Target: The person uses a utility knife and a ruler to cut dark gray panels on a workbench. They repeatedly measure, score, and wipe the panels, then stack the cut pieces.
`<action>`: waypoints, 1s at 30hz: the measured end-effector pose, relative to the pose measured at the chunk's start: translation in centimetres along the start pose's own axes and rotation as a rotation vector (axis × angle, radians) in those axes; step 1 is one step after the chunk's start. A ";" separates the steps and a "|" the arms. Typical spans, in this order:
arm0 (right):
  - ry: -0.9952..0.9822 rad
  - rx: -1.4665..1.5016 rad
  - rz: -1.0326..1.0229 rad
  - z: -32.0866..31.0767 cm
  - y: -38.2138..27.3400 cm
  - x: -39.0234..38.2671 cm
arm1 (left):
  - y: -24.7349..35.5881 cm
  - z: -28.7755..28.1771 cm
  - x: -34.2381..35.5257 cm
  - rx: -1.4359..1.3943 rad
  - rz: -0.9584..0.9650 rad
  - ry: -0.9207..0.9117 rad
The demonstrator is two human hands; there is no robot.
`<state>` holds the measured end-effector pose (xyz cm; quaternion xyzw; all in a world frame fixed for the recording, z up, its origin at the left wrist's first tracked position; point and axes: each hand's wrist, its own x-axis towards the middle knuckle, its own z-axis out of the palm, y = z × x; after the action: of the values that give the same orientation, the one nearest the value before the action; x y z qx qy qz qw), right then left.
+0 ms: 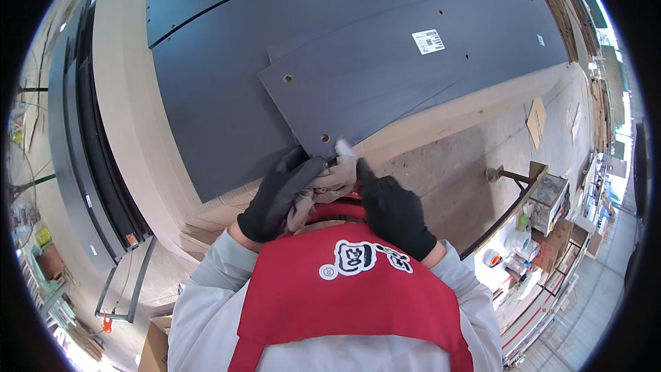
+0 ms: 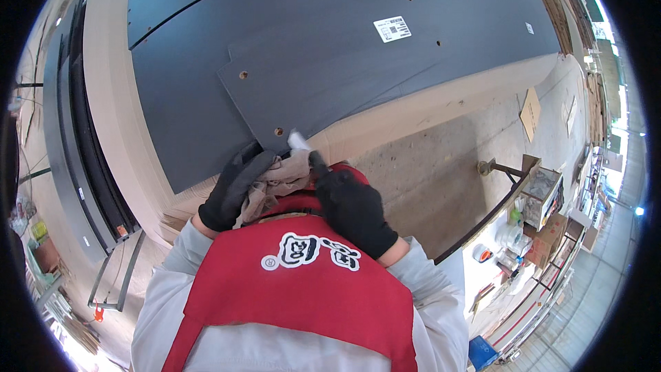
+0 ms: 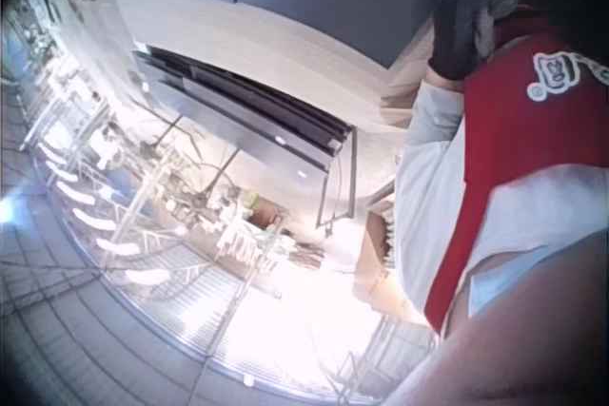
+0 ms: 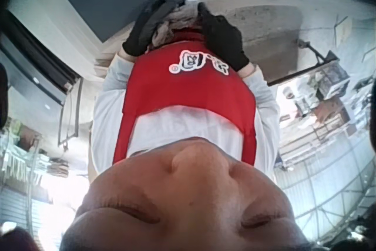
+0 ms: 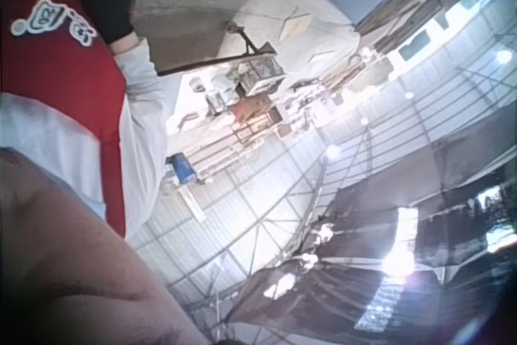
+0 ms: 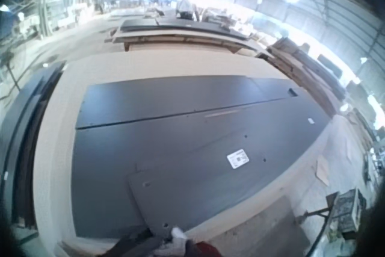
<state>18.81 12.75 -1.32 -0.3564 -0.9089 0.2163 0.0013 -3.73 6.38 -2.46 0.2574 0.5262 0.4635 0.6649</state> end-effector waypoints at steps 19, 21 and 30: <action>0.096 0.250 0.003 -1.1 7.6 0.4 | 0.0 2.5 1.8 0.826 0.629 0.096; 0.122 0.363 -0.132 -1.1 4.5 0.6 | 0.2 2.5 1.6 0.868 0.652 0.096; 0.393 0.161 0.401 -3.6 11.2 2.5 | -0.4 -3.4 -3.2 0.823 0.346 0.079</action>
<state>24.80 23.09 -2.84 -0.5627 -0.7826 0.2105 0.1630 -6.85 2.93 -2.37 0.5669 0.6408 0.3294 0.3994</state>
